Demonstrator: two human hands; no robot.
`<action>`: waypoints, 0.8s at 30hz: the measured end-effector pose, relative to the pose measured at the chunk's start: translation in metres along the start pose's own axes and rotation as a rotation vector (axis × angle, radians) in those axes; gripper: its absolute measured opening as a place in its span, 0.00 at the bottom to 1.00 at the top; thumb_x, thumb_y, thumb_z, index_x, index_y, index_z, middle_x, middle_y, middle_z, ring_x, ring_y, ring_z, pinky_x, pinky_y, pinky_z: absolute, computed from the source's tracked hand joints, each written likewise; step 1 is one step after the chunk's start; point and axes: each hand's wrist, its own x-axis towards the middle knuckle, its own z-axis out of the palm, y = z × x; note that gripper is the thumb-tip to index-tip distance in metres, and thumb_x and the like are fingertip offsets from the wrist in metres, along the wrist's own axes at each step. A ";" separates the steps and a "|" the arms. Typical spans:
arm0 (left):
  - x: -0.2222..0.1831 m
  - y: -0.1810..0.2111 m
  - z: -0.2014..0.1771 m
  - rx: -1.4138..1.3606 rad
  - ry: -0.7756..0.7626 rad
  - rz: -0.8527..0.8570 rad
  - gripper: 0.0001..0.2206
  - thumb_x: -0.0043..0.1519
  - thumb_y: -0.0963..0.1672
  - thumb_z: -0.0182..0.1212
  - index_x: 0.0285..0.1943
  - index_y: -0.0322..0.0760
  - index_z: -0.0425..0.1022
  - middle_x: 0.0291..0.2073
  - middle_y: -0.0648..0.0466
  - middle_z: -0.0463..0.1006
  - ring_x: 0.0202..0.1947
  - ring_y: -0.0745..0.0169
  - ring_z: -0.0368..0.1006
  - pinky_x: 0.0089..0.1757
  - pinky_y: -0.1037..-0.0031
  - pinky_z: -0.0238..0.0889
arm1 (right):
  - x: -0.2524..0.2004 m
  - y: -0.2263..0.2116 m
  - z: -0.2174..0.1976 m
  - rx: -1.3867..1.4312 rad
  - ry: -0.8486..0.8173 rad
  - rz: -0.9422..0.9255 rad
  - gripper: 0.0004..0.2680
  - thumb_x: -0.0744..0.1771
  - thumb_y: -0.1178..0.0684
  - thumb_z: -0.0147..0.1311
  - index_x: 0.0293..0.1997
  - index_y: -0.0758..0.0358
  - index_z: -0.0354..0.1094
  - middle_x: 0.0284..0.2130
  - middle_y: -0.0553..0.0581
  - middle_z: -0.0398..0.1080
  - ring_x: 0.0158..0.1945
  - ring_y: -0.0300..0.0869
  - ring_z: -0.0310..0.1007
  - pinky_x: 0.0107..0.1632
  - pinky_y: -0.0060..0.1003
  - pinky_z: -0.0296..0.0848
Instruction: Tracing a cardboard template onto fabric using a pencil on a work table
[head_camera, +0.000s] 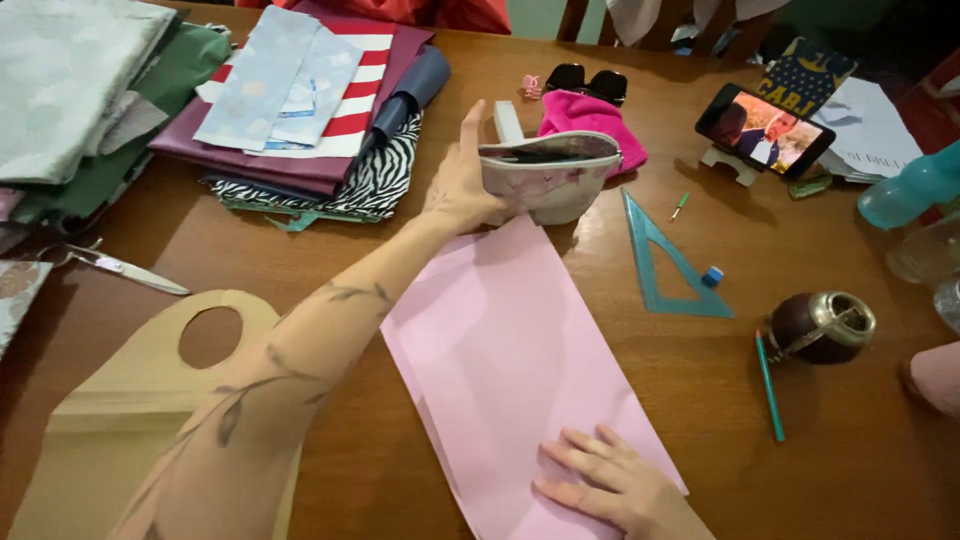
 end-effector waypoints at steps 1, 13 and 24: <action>0.008 0.009 0.000 0.119 -0.040 -0.150 0.47 0.43 0.49 0.68 0.76 0.67 0.49 0.52 0.40 0.80 0.54 0.33 0.76 0.53 0.55 0.69 | -0.001 0.003 0.000 -0.019 0.013 -0.031 0.19 0.74 0.42 0.32 0.69 0.50 0.68 0.70 0.61 0.59 0.74 0.58 0.53 0.70 0.60 0.45; 0.118 -0.023 0.046 0.222 0.116 -0.133 0.27 0.47 0.40 0.62 0.58 0.61 0.71 0.54 0.52 0.79 0.55 0.42 0.74 0.51 0.56 0.66 | 0.009 0.039 0.009 -0.197 0.060 -0.114 0.15 0.75 0.49 0.36 0.71 0.47 0.65 0.71 0.59 0.58 0.74 0.57 0.53 0.67 0.62 0.51; 0.149 -0.046 0.041 0.152 0.189 -0.002 0.34 0.51 0.40 0.63 0.68 0.55 0.56 0.56 0.46 0.68 0.56 0.35 0.70 0.53 0.51 0.63 | -0.004 0.056 0.000 0.089 0.146 -0.124 0.17 0.75 0.51 0.30 0.70 0.62 0.62 0.67 0.59 0.65 0.73 0.52 0.60 0.73 0.58 0.49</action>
